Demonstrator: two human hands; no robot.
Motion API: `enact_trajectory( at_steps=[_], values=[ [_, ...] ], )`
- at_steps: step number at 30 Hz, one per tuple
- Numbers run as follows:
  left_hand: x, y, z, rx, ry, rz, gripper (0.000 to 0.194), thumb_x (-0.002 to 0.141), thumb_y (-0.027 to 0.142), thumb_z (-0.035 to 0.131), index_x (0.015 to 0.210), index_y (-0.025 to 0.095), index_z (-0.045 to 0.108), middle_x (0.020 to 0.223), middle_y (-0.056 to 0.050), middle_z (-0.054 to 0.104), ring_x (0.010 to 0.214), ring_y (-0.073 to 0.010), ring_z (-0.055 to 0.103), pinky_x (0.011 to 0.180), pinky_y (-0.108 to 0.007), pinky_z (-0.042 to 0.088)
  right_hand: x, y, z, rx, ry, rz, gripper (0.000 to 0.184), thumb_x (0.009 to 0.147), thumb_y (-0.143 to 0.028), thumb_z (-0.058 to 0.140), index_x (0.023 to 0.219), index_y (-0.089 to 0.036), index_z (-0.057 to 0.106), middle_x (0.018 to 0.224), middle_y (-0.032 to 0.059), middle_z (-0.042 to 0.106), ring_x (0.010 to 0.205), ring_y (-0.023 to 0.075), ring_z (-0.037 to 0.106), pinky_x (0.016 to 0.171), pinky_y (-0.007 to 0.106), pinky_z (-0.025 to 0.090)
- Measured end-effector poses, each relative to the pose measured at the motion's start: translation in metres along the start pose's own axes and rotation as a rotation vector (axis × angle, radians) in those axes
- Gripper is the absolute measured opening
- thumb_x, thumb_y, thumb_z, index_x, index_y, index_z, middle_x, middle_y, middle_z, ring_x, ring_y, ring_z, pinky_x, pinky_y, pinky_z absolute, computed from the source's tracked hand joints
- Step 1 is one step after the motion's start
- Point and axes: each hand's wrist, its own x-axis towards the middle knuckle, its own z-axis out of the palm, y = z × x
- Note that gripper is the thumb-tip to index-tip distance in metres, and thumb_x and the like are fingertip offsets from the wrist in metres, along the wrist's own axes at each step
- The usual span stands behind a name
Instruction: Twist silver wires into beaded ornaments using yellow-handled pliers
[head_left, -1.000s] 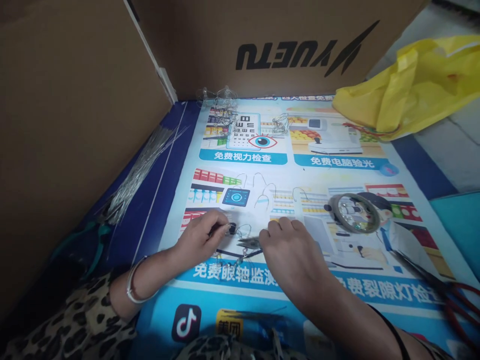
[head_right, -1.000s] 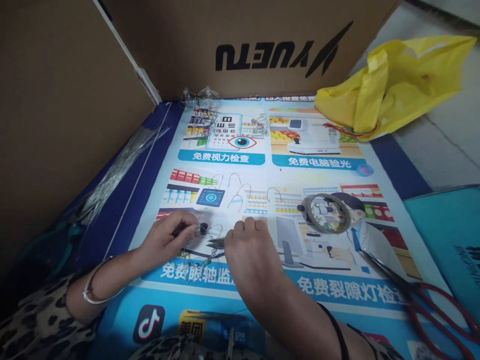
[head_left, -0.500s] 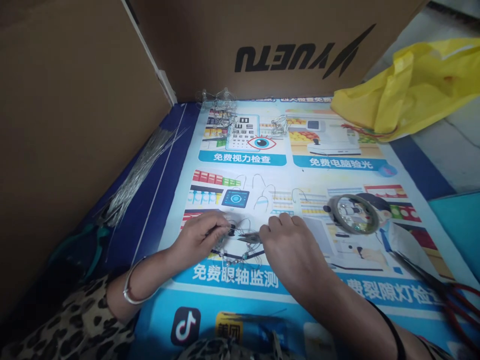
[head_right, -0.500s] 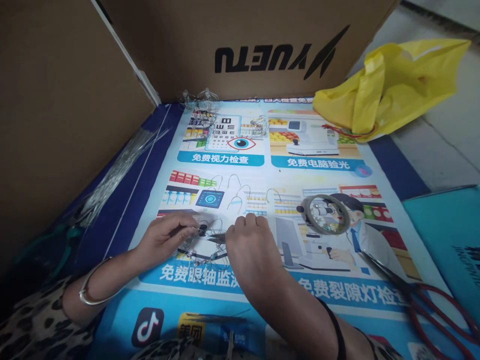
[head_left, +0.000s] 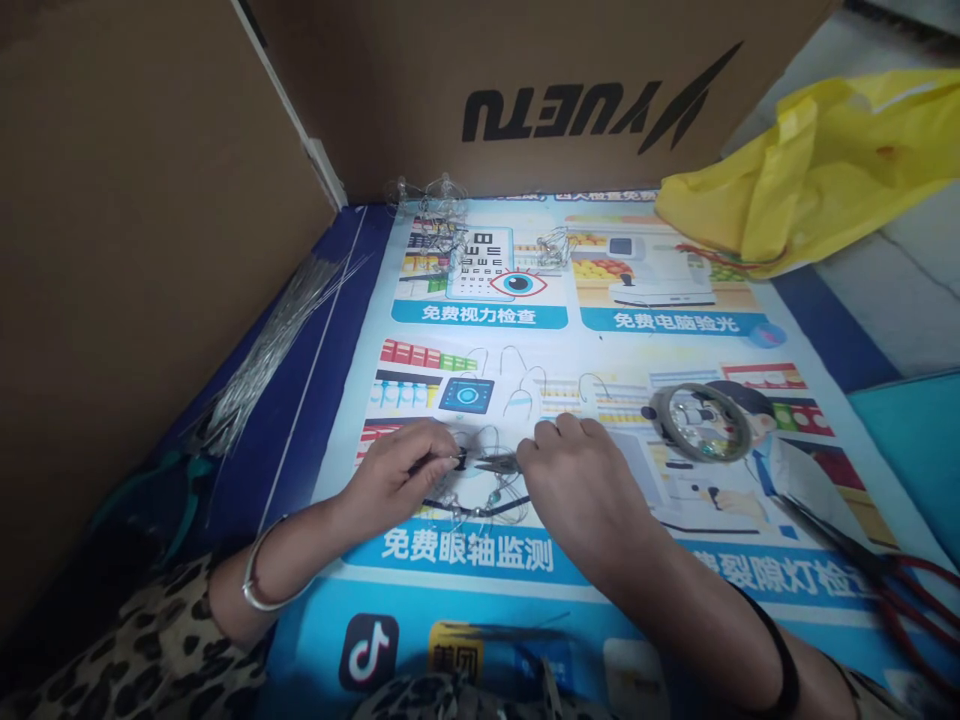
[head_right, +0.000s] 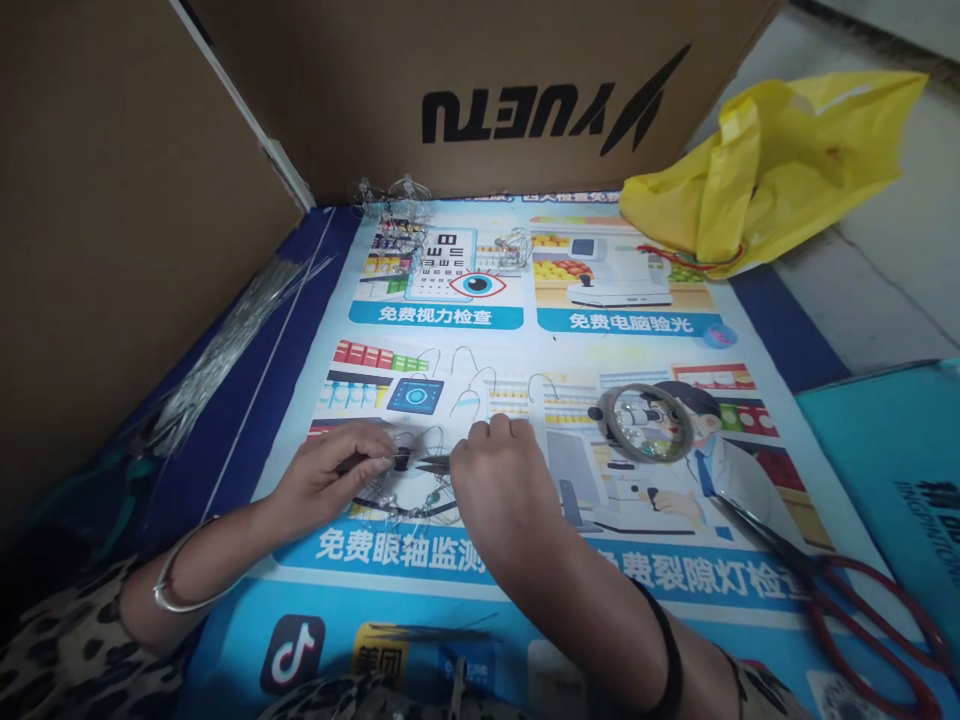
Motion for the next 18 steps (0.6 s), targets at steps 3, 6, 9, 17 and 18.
enact_trajectory(
  at_steps=[3,6,9,17,18],
  values=[
    [0.001,0.001,0.001,-0.007,-0.049,0.004,0.005,0.087,0.016,0.050,0.083,0.016,0.053,0.080,-0.004,0.060,0.077,-0.0140,0.056,0.068,-0.027,0.046,0.006,0.003,-0.001,-0.008,0.017,-0.001,0.017,0.073,-0.005,0.049,0.071,-0.016,0.061,0.072,0.0102,0.059,0.073,0.0257,0.052,0.061,0.035,0.025],
    [0.001,0.003,0.001,-0.007,-0.094,-0.027,0.008,0.089,0.020,0.048,0.084,0.016,0.052,0.080,-0.004,0.058,0.075,-0.0142,0.054,0.066,-0.027,0.045,0.014,0.004,-0.002,-0.015,0.038,-0.008,0.017,0.075,-0.006,0.048,0.071,-0.016,0.062,0.072,0.0100,0.059,0.073,0.0250,0.051,0.061,0.035,0.025],
    [0.001,0.003,0.001,0.013,-0.128,-0.070,0.012,0.090,0.023,0.046,0.081,0.017,0.051,0.077,-0.003,0.056,0.071,-0.0137,0.051,0.064,-0.027,0.043,0.021,0.005,-0.003,-0.016,0.055,-0.017,0.017,0.076,-0.006,0.048,0.072,-0.015,0.062,0.073,0.0098,0.060,0.075,0.0242,0.051,0.062,0.034,0.024],
    [0.002,0.004,0.002,0.018,-0.082,-0.098,0.020,0.091,0.025,0.042,0.078,0.016,0.054,0.073,-0.003,0.055,0.069,-0.0133,0.050,0.062,-0.026,0.042,0.011,0.030,0.002,0.058,0.063,-0.006,0.014,0.079,-0.014,0.049,0.076,-0.018,0.062,0.077,0.0054,0.061,0.077,0.0200,0.050,0.064,0.031,0.025],
    [0.002,0.004,0.002,0.015,-0.080,-0.105,0.021,0.091,0.026,0.042,0.078,0.016,0.056,0.073,-0.003,0.056,0.070,-0.0134,0.051,0.062,-0.026,0.042,0.009,0.032,0.002,0.060,0.057,0.012,0.014,0.080,-0.015,0.049,0.077,-0.018,0.062,0.077,0.0052,0.061,0.077,0.0197,0.050,0.064,0.031,0.025]
  ],
)
